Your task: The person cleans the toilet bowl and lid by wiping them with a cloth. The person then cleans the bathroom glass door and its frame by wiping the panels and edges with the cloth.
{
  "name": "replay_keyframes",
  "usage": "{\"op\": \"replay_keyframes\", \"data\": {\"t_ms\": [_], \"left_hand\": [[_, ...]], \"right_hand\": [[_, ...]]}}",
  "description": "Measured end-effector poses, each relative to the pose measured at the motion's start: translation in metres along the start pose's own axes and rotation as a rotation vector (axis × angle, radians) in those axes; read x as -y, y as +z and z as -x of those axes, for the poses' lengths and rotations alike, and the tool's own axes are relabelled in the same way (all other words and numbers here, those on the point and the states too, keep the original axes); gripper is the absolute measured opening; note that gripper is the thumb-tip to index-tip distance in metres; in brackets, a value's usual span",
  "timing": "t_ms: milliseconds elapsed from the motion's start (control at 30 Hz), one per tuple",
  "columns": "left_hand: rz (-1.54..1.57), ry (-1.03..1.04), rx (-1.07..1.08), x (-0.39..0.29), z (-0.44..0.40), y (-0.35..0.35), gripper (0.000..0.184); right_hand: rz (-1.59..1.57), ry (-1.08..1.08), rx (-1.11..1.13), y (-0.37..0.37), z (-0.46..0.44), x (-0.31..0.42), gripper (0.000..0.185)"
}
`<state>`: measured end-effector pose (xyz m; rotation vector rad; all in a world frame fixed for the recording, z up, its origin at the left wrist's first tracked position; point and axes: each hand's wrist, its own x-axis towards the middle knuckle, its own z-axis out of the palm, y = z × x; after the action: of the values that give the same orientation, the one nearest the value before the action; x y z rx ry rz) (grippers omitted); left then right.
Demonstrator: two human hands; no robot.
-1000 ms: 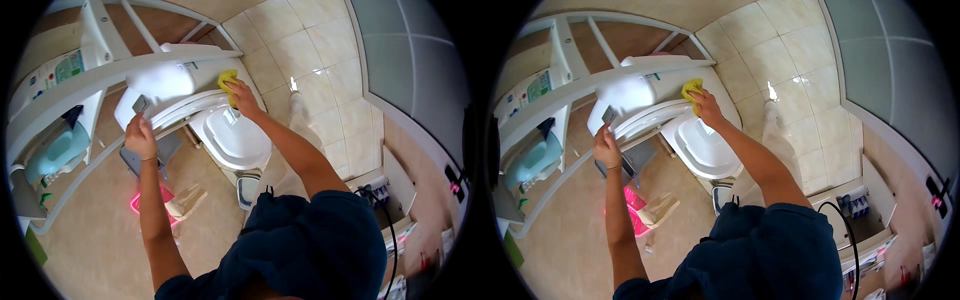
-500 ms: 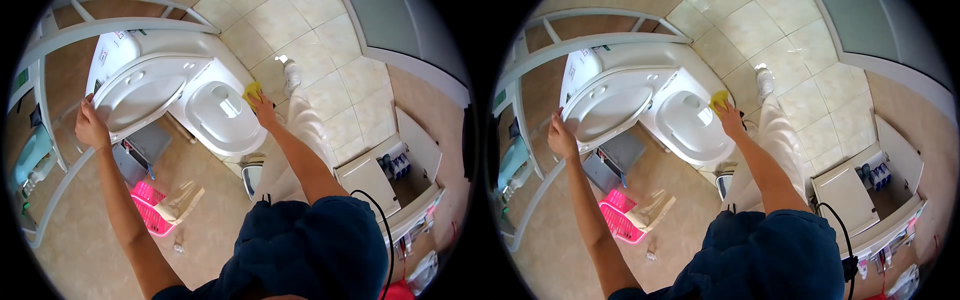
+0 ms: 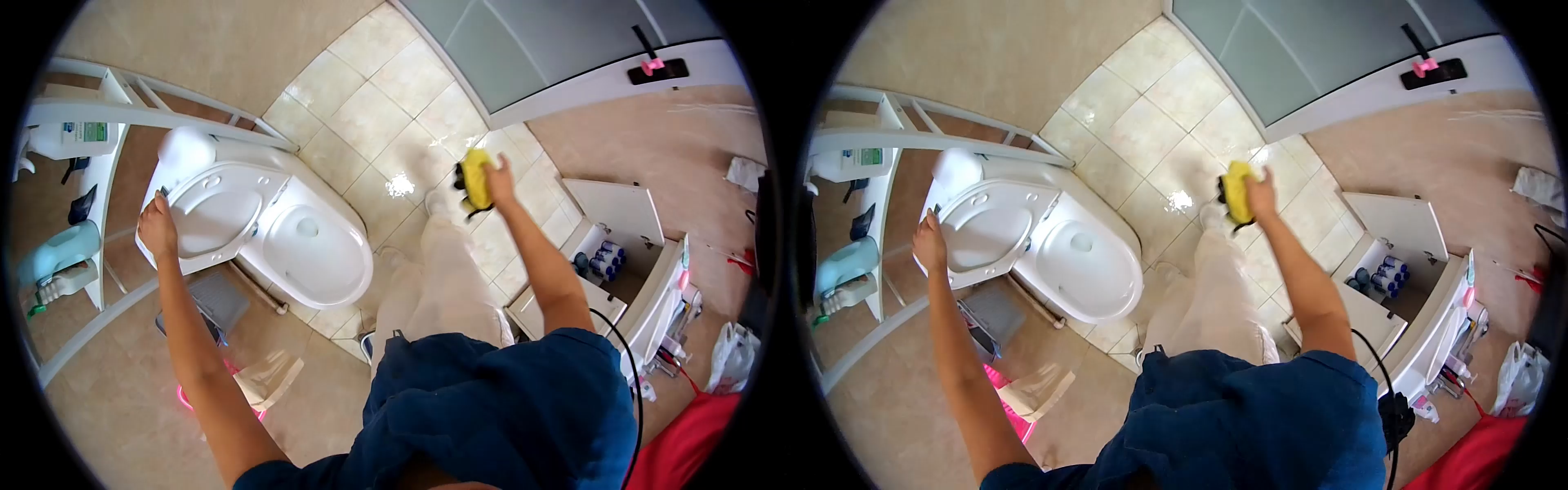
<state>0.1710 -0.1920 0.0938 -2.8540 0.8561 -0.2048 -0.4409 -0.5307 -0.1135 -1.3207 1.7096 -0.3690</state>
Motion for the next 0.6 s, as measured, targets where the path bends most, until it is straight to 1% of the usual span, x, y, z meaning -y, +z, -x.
{"op": "replay_keyframes", "data": {"t_ms": [33,67,100,133,167,233,267,333,367,400,433,467,500,533,567,600], "left_hand": [[-0.007,0.024,-0.093,0.001,0.004,0.005,0.051],[-0.013,0.048,-0.188,0.005,0.006,0.015,0.049],[-0.015,0.069,-0.284,0.002,0.008,0.019,0.048],[-0.008,0.038,-0.385,-0.013,0.016,0.01,0.042],[0.013,0.081,-0.468,-0.03,0.026,0.002,0.041],[0.059,0.166,-0.638,-0.071,0.045,-0.018,0.04],[0.205,0.19,-0.574,-0.09,0.055,-0.006,0.04],[0.614,0.135,-0.119,-0.146,0.088,0.034,0.039],[0.957,0.219,0.19,-0.188,0.105,0.03,0.04],[1.013,0.261,0.265,-0.249,0.135,-0.016,0.04],[1.309,0.273,0.439,-0.299,0.158,-0.031,0.04],[1.604,0.332,0.545,-0.348,0.176,-0.038,0.044],[1.588,0.327,0.735,-0.388,0.186,-0.117,0.056],[1.82,0.289,0.874,-0.424,0.198,-0.157,0.061],[2.045,0.251,1.023,-0.453,0.207,-0.188,0.066],[2.233,0.222,1.061,-0.479,0.212,-0.217,0.065]], "right_hand": [[0.057,-0.074,-0.073,-0.036,-0.005,0.03,0.072],[0.147,-0.124,-0.11,-0.067,-0.029,0.034,0.063],[0.071,-0.249,-0.116,-0.093,-0.056,0.03,0.054],[0.1,-0.281,-0.134,-0.116,-0.045,0.064,0.051],[0.133,-0.31,-0.151,-0.14,-0.03,0.1,0.048],[0.071,-0.483,-0.173,-0.168,-0.025,0.135,0.047],[0.035,-0.562,-0.188,-0.181,-0.018,0.149,0.046],[-0.142,-0.512,-0.064,-0.195,0.012,0.191,0.043],[-0.139,-0.514,-0.037,-0.2,0.02,0.201,0.042],[-0.354,-0.491,0.133,-0.202,0.038,0.219,0.044],[-0.422,-0.455,0.245,-0.202,0.048,0.228,0.044],[-0.493,-0.468,0.385,-0.203,0.062,0.242,0.044],[-0.51,-0.451,0.504,-0.204,0.073,0.251,0.044],[-0.523,-0.435,0.625,-0.206,0.08,0.261,0.044],[-0.346,-0.625,0.678,-0.213,0.085,0.273,0.044],[-0.158,-0.812,0.717,-0.223,0.088,0.287,0.045]]}}
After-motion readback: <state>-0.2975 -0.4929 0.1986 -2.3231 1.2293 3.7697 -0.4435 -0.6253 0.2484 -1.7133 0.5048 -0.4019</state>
